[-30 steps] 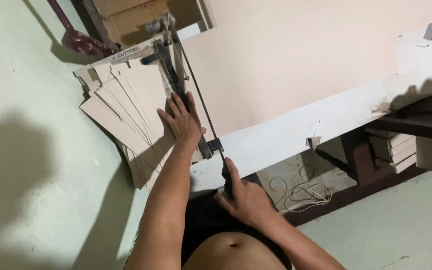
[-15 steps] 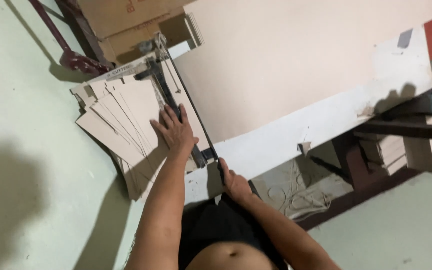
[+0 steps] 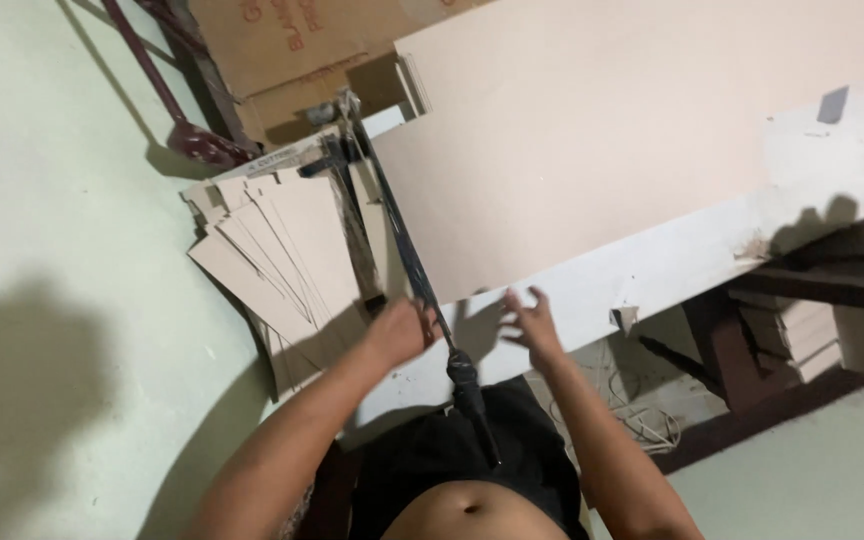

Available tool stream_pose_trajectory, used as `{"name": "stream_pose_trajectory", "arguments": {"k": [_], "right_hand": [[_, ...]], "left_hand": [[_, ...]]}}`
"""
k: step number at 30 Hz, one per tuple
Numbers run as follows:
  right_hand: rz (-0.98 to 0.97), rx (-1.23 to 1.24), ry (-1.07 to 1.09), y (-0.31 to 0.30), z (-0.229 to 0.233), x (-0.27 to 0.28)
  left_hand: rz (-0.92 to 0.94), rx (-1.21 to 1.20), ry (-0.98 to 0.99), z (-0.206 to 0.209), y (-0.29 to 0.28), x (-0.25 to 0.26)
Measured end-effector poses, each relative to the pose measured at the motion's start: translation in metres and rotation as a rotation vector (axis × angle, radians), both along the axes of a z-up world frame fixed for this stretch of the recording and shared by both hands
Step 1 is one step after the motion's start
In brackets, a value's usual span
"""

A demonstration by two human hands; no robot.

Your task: The person uses a manual paper cutter to trim a large sheet of light-colored paper. They align the paper against the guide, pull down the cutting arm to slice the sheet, and then remove the cut piece.

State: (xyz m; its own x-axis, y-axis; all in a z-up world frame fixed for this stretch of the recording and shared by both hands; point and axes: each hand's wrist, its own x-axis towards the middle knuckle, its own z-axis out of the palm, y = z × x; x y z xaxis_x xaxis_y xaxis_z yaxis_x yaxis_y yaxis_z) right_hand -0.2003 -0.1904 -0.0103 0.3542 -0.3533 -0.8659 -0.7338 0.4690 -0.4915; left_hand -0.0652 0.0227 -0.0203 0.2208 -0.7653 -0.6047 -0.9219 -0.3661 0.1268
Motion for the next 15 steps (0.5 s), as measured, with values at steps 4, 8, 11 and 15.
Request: {"name": "stream_pose_trajectory", "arguments": {"k": [4, 8, 11, 15], "right_hand": [[-0.293, 0.106, -0.081, -0.028, -0.005, 0.025], [-0.215, -0.106, 0.015, -0.045, -0.056, -0.028], [-0.170, -0.005, -0.042, -0.012, -0.044, -0.051], [-0.056, -0.095, -0.113, 0.007, -0.052, -0.025]], "left_hand": [[-0.217, 0.070, 0.033, -0.003, 0.050, -0.004], [-0.125, 0.172, 0.097, 0.031, 0.055, 0.030], [0.087, 0.042, 0.071, 0.066, 0.033, 0.049], [0.464, -0.116, 0.020, 0.042, 0.006, 0.056]]}}
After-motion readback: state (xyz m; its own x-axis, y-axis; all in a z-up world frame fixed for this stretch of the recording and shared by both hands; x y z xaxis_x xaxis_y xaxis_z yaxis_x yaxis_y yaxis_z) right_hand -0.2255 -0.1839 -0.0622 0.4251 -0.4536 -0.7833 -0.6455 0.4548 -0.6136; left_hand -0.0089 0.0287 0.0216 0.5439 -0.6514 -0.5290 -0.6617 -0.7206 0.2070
